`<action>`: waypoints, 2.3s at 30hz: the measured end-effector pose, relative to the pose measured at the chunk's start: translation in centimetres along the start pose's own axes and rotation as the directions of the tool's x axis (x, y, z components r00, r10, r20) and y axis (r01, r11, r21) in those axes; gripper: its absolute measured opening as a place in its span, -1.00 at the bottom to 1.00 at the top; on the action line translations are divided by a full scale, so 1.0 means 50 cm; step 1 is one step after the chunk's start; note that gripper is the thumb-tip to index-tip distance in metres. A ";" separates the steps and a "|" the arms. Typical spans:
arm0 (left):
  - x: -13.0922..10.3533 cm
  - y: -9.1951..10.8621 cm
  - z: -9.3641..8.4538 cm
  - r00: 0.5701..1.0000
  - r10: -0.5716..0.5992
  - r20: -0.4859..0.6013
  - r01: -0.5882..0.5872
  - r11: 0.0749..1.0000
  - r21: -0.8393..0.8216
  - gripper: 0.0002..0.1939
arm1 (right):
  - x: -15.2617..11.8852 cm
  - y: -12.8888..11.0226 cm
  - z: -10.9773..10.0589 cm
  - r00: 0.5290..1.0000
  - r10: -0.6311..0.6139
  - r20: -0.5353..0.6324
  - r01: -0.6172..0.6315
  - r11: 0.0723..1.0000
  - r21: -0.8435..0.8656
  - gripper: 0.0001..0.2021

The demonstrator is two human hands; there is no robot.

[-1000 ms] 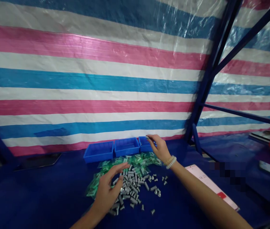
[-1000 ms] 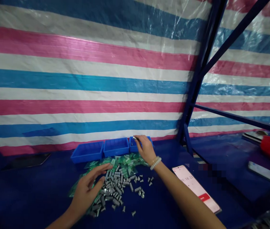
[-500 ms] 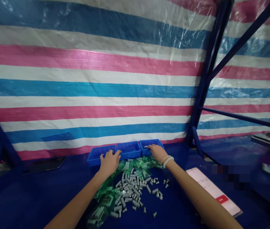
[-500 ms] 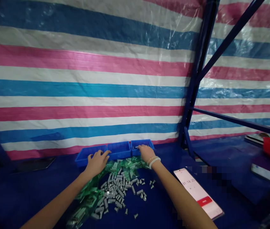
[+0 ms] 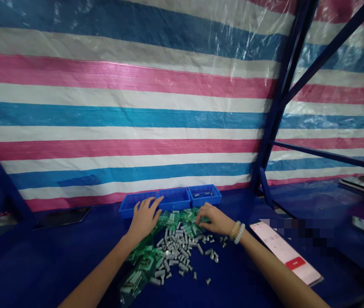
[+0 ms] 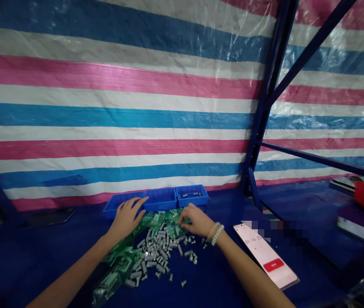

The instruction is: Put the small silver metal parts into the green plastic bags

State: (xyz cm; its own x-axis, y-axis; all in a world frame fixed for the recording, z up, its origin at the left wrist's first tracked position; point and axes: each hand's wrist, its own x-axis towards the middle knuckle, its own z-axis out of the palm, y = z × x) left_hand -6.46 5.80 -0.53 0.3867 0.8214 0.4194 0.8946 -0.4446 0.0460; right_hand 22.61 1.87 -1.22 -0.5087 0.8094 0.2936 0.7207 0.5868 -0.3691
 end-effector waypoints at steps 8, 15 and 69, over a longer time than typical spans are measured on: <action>-0.059 0.098 -0.041 0.967 0.242 -0.085 -0.256 0.892 -0.372 -0.59 | -0.030 -0.021 0.027 0.997 -0.024 0.074 0.021 0.998 0.053 -0.92; -0.095 0.149 -0.058 0.973 0.212 -0.094 -0.229 0.822 -0.521 -0.65 | -0.032 -0.046 0.014 0.999 -0.005 -0.036 0.011 0.983 0.182 -0.99; -0.119 0.170 -0.039 0.981 -0.188 -0.044 0.063 0.528 -0.847 -0.70 | -0.037 -0.116 0.048 0.995 0.081 -0.061 -0.080 0.997 0.011 -0.93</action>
State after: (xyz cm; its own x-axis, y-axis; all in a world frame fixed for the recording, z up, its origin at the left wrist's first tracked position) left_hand -1.61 -3.58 -0.87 0.2011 0.8736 0.4431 0.3070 -0.4857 0.8184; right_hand 18.25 -2.97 -1.72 -0.4190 0.8511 0.3165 0.7539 0.5203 -0.4012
